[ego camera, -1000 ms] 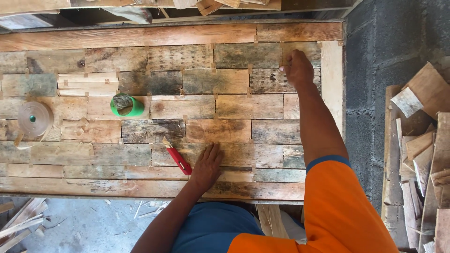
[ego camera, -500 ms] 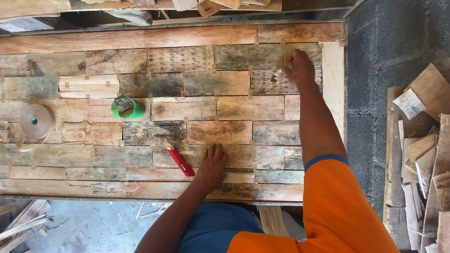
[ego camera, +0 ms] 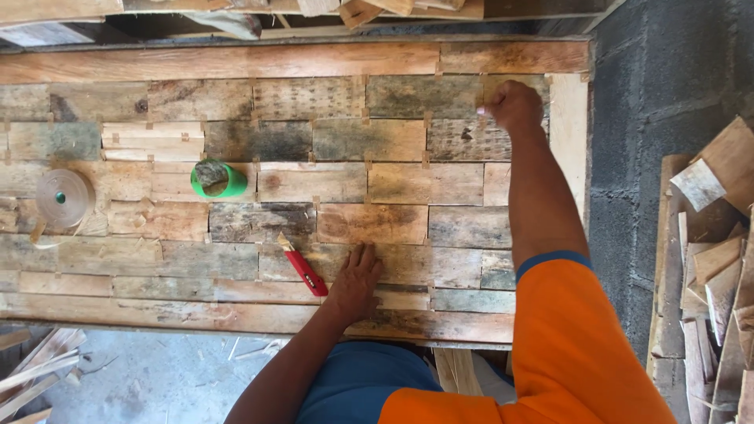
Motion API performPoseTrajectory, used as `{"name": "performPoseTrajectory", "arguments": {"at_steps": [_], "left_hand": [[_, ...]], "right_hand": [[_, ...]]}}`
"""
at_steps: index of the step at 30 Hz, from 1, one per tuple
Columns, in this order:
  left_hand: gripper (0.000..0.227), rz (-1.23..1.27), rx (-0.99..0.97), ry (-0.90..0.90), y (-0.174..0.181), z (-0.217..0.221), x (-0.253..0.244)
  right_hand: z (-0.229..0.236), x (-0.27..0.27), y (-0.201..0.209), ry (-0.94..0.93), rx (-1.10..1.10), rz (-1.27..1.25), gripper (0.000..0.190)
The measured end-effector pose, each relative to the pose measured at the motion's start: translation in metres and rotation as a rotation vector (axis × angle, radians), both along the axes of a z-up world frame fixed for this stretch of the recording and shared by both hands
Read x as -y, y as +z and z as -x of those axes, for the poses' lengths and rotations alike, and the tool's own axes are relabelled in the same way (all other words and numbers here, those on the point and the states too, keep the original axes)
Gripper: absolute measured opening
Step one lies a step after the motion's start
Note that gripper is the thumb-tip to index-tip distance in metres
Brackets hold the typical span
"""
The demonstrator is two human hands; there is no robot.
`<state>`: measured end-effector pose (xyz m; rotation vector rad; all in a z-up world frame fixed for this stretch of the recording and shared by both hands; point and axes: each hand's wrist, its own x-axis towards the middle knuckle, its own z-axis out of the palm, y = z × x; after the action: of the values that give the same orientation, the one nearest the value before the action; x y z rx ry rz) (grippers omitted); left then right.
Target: Gluing and arranging small wooden tiles onto a larger board to create a patterned surface.
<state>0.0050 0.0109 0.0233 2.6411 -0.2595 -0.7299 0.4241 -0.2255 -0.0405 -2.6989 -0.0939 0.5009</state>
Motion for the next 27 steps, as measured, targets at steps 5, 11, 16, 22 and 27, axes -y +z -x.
{"name": "performPoseTrajectory", "arguments": {"at_steps": [5, 11, 16, 22, 27], "left_hand": [[0.088, -0.011, -0.037, -0.010, 0.002, -0.006, -0.001], [0.090, 0.004, -0.011, 0.005, -0.005, 0.001, -0.001], [0.091, -0.010, -0.014, -0.002, -0.013, 0.010, -0.006], [0.093, 0.028, 0.058, 0.026, -0.031, 0.017, -0.010], [0.096, 0.128, 0.129, 0.035, -0.044, 0.029, -0.017]], "right_hand": [[-0.006, 0.014, -0.006, 0.057, 0.004, -0.069, 0.038], [0.016, 0.028, -0.034, 0.173, 0.129, -0.168, 0.041], [0.044, 0.017, -0.013, 0.198, 0.202, -0.136, 0.049], [0.120, 0.014, -0.002, 0.283, 0.472, -0.225, 0.060], [0.235, -0.016, 0.007, 0.114, 0.603, -0.373, 0.035]]}}
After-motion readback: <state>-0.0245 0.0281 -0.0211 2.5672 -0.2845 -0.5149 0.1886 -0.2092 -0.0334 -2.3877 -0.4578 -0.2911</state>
